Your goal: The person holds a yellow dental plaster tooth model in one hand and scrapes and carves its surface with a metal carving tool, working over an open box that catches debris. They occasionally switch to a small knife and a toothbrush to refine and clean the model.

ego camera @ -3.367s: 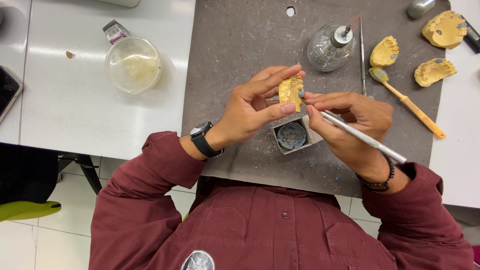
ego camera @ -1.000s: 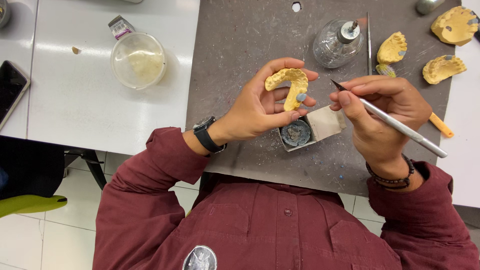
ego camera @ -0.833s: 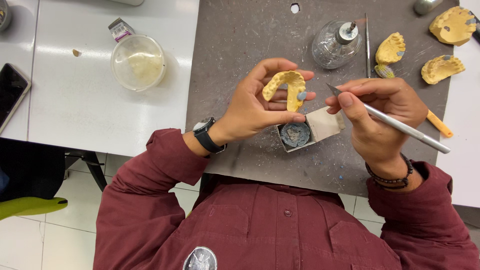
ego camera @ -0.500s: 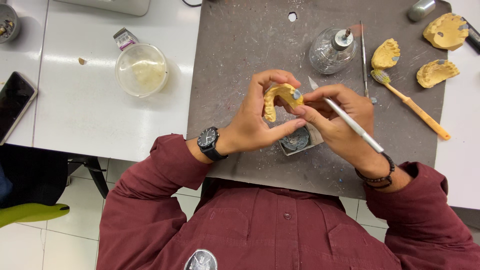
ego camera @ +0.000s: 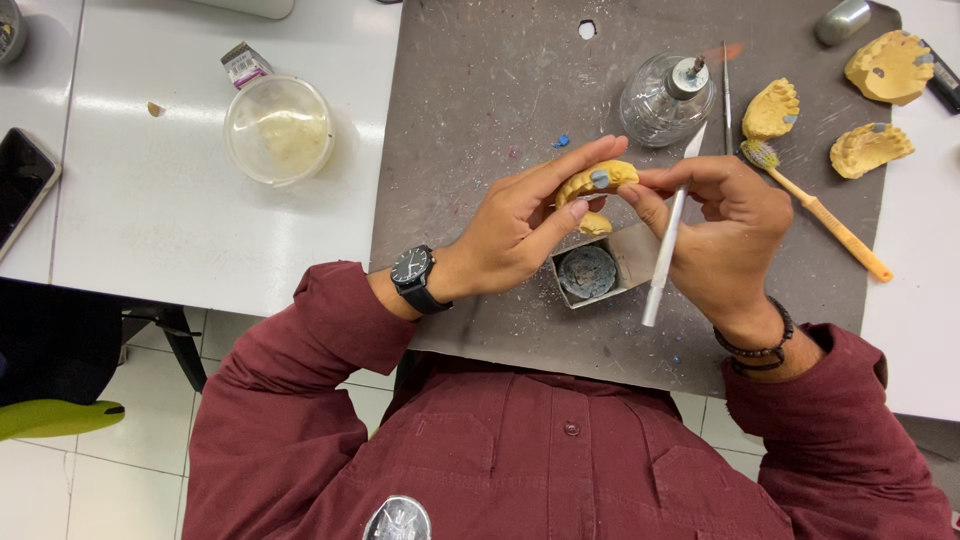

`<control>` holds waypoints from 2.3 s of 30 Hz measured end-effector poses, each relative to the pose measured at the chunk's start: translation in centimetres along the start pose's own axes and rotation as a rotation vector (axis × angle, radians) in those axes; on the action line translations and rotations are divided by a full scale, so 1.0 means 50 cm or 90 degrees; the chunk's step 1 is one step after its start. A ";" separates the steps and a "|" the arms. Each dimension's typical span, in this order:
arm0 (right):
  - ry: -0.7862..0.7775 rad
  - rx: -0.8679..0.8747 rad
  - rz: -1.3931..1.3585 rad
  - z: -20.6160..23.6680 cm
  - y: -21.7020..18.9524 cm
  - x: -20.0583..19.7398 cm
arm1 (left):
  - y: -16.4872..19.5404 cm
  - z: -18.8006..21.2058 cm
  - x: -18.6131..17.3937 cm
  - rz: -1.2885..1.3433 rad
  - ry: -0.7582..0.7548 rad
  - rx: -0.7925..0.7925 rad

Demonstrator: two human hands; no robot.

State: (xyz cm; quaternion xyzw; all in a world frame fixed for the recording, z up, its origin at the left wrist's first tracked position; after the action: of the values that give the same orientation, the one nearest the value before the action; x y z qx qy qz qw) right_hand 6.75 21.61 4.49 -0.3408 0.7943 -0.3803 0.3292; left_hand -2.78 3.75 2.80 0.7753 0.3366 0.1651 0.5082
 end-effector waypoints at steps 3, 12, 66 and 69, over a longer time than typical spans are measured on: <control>-0.004 0.000 0.002 0.000 0.002 0.004 | -0.002 -0.005 -0.010 -0.020 0.094 -0.031; -0.015 -0.005 0.014 -0.001 0.004 0.008 | 0.005 -0.006 -0.016 -0.089 0.145 0.038; -0.039 0.024 -0.065 0.000 -0.011 0.018 | -0.079 -0.004 -0.016 0.379 0.111 -0.397; -0.042 0.012 -0.038 -0.004 -0.015 0.016 | -0.082 -0.005 -0.014 0.438 0.105 -0.409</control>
State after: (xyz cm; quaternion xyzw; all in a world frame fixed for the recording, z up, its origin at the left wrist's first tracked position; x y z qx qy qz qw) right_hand 6.36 20.68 4.98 -0.3739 0.7689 -0.3856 0.3470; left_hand -4.91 4.50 -0.73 0.6297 0.0314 0.4805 0.6096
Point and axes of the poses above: each hand's wrist, its own z-axis away from the middle knuckle, its own x-axis out of the palm, y = z × x, the point moved 5 cm from there along -z, towards the middle knuckle, and after that the axes turned 10 degrees about y, right-handed, at the moved point
